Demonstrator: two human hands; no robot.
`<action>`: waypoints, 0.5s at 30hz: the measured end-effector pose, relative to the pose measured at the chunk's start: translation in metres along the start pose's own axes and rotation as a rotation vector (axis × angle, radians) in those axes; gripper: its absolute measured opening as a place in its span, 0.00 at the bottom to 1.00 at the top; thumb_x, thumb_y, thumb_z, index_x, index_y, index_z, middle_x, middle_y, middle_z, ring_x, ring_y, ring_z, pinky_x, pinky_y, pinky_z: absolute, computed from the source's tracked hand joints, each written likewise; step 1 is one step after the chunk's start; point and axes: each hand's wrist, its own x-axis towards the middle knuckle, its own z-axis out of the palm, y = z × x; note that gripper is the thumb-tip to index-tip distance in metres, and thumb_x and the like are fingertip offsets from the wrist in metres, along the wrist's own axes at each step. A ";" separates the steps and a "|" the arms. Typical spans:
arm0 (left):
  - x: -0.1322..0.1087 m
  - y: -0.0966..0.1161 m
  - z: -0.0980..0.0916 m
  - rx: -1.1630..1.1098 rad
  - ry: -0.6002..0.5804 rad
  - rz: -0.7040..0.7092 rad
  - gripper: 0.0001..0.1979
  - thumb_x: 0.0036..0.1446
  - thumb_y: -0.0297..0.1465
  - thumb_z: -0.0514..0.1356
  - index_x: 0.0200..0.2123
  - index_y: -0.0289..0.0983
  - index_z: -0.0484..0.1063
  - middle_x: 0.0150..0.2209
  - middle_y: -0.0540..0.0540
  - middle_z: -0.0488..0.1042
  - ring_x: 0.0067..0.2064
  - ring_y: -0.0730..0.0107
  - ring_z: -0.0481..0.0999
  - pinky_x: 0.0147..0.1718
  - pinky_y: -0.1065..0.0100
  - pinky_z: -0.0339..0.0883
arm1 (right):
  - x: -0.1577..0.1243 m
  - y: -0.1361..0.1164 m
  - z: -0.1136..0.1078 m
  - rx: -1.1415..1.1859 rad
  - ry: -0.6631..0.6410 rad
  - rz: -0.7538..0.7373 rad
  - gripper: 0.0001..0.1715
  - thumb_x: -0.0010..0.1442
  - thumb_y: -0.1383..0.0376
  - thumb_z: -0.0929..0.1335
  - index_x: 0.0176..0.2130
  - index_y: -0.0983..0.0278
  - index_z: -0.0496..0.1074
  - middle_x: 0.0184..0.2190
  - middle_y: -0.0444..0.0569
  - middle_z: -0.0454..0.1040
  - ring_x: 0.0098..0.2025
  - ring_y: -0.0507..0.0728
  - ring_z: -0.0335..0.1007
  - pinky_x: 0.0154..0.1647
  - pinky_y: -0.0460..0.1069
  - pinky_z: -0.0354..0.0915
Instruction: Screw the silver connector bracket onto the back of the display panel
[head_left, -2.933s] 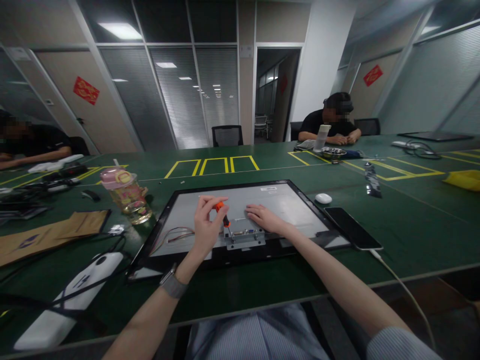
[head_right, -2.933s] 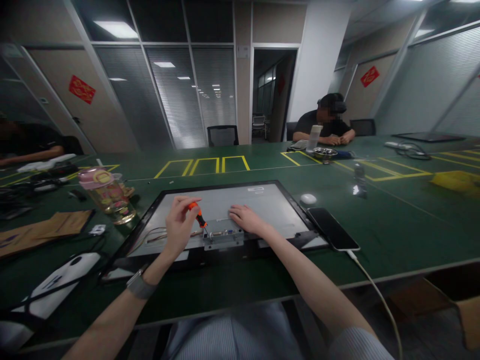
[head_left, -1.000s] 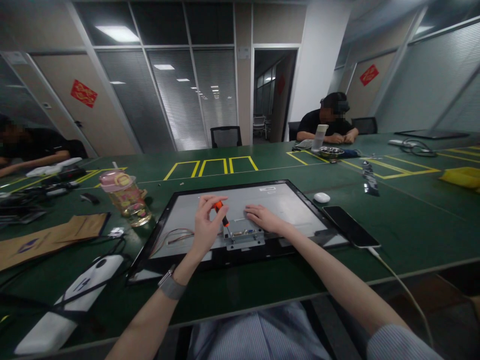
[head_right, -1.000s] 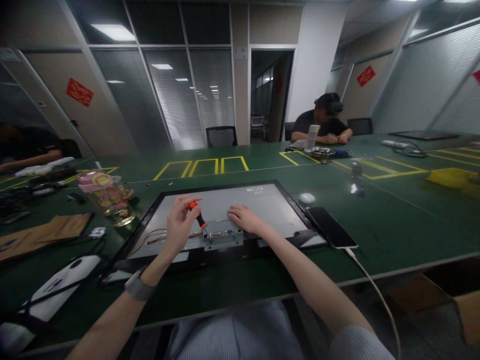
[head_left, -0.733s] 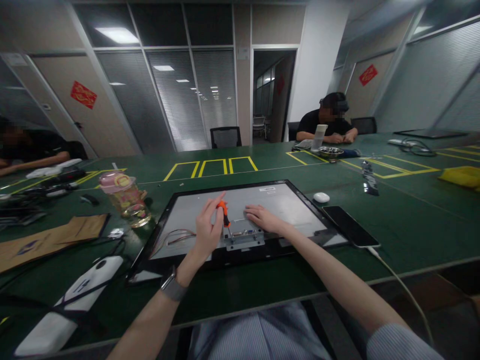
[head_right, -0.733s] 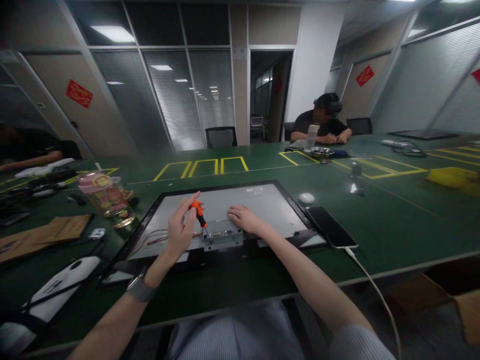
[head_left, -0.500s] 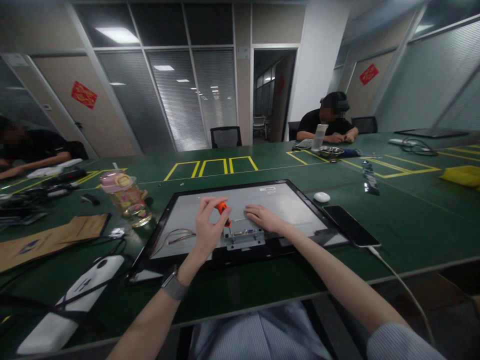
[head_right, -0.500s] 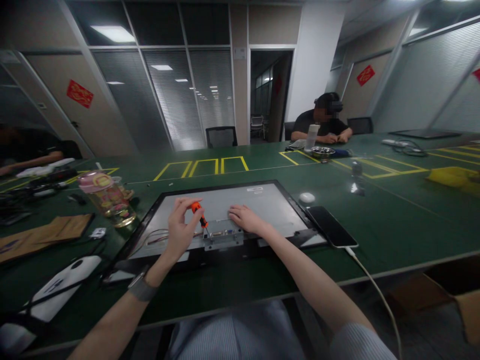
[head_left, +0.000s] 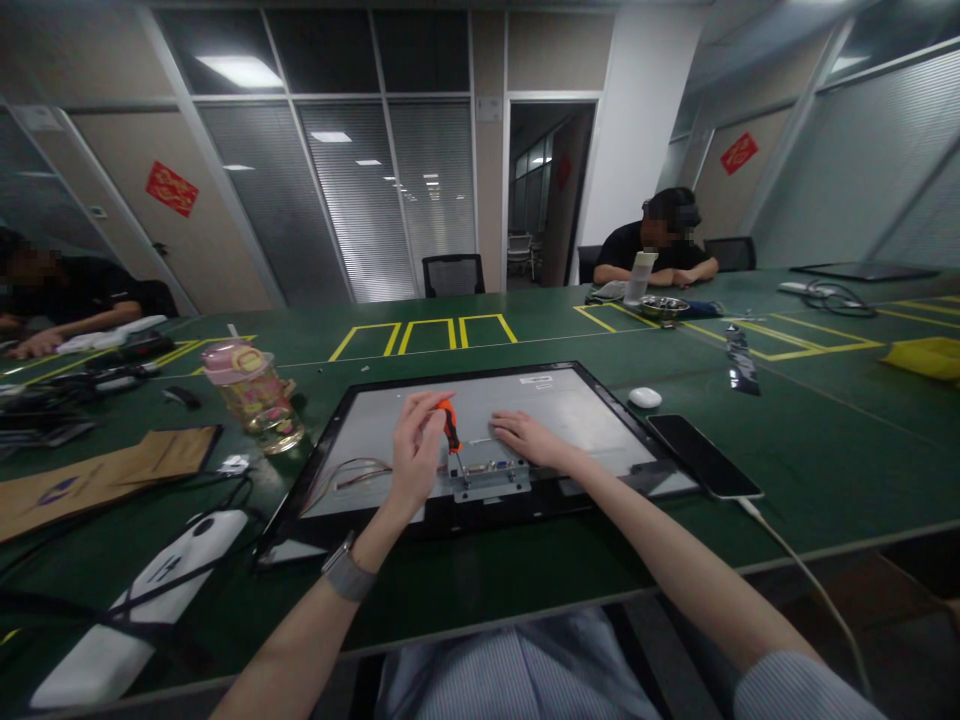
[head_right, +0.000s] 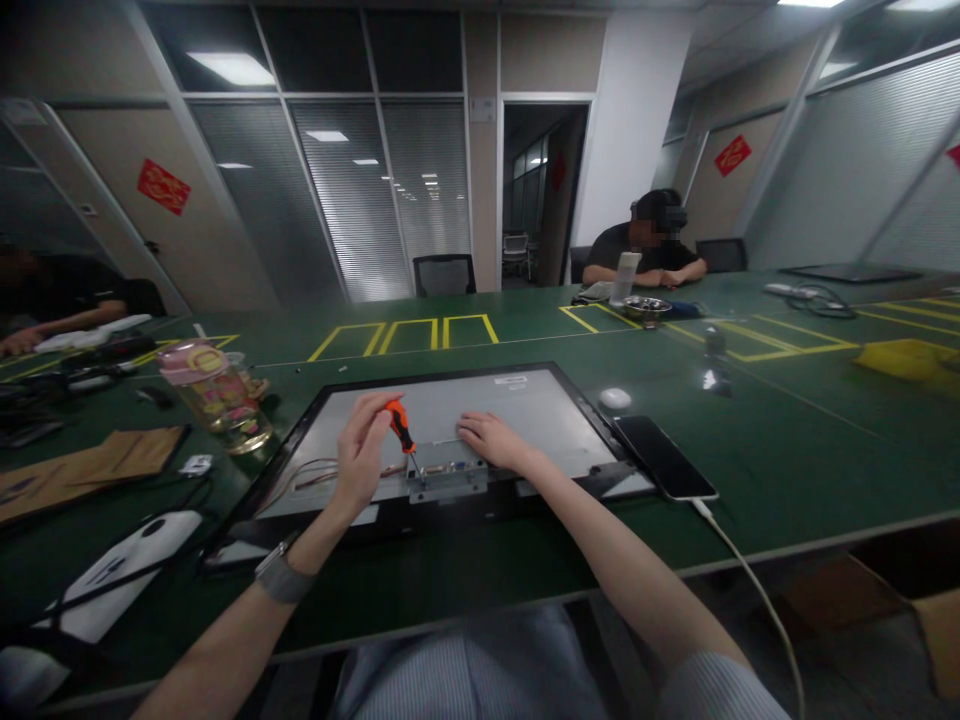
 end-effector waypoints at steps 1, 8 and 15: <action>0.000 0.001 0.000 -0.014 -0.012 -0.009 0.13 0.63 0.32 0.52 0.44 0.39 0.74 0.42 0.44 0.72 0.43 0.68 0.73 0.45 0.66 0.67 | 0.000 0.000 0.000 -0.002 -0.001 -0.001 0.27 0.67 0.56 0.55 0.56 0.65 0.68 0.59 0.57 0.65 0.62 0.63 0.58 0.62 0.64 0.50; 0.000 -0.002 0.002 0.026 0.058 -0.009 0.10 0.58 0.33 0.59 0.43 0.39 0.75 0.37 0.47 0.69 0.37 0.71 0.71 0.39 0.70 0.68 | 0.001 0.005 0.003 -0.007 0.010 -0.016 0.27 0.67 0.55 0.54 0.56 0.62 0.68 0.59 0.56 0.65 0.62 0.63 0.58 0.62 0.64 0.50; -0.002 0.000 0.002 -0.071 0.003 -0.065 0.14 0.63 0.34 0.52 0.47 0.39 0.73 0.46 0.43 0.69 0.44 0.67 0.73 0.45 0.65 0.69 | 0.000 0.003 0.001 -0.004 0.000 0.004 0.28 0.67 0.54 0.54 0.56 0.64 0.68 0.59 0.57 0.65 0.62 0.63 0.58 0.63 0.63 0.49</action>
